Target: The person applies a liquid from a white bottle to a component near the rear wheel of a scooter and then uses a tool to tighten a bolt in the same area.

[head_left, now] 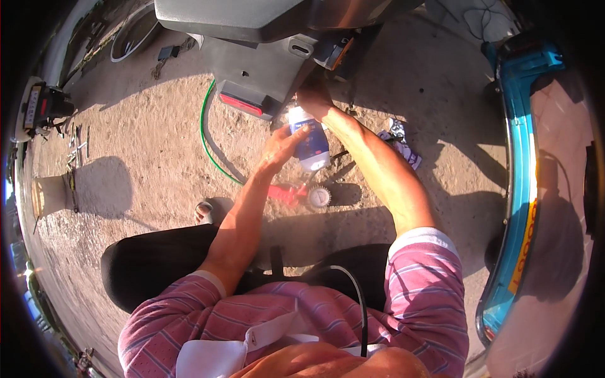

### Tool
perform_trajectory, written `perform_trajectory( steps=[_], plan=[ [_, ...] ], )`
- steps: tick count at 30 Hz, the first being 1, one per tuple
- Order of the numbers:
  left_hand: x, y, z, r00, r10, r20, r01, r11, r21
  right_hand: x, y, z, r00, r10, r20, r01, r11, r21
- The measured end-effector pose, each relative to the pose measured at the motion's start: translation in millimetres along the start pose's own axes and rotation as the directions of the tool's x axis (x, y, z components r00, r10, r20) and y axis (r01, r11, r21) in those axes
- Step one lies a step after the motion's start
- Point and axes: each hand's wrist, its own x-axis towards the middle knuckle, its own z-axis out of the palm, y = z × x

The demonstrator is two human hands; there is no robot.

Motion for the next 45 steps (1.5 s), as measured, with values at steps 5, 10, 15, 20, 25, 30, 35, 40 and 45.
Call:
perform_trajectory(
  steps=[5, 10, 15, 20, 25, 30, 35, 40, 45],
  plan=[
    [-28, -9, 6, 0.966, -0.088, 0.245, -0.055, 0.850, 0.525, -63, -38, -10, 0.837, 0.287, 0.466, -0.321, 0.947, -0.007],
    [-25, -26, 35, 0.962, -0.127, 0.242, 0.036, 0.937, 0.348, -85, 29, -34, 0.880, 0.388, 0.274, -0.468, 0.805, 0.364],
    [-20, -14, 48, 0.908, -0.189, 0.373, -0.072, 0.808, 0.584, -70, 51, -110, 0.841, 0.404, 0.360, -0.539, 0.693, 0.479],
    [-30, -22, 66, 0.916, -0.178, 0.359, -0.064, 0.819, 0.570, -39, 100, -172, 0.887, 0.440, 0.139, -0.461, 0.859, 0.223],
    [-21, -44, 56, 0.934, -0.215, 0.285, -0.004, 0.793, 0.610, -34, 143, -201, 0.945, 0.323, -0.045, -0.323, 0.906, -0.273],
    [-13, -49, 49, 0.968, -0.189, 0.166, 0.098, 0.892, 0.442, -47, 162, -196, 0.942, 0.332, -0.048, -0.321, 0.850, -0.419],
    [-12, -40, 43, 0.978, -0.166, 0.129, 0.098, 0.902, 0.421, -60, 110, -150, 0.960, 0.271, -0.067, -0.263, 0.798, -0.542],
    [-7, -47, 34, 0.989, -0.124, 0.086, 0.076, 0.901, 0.426, -87, 66, -85, 0.929, 0.169, 0.329, -0.071, 0.955, -0.290],
    [-8, -45, 34, 0.988, -0.129, 0.080, 0.089, 0.921, 0.379, -92, 97, -27, 0.969, -0.040, 0.243, 0.059, 0.996, -0.070]
  ],
)
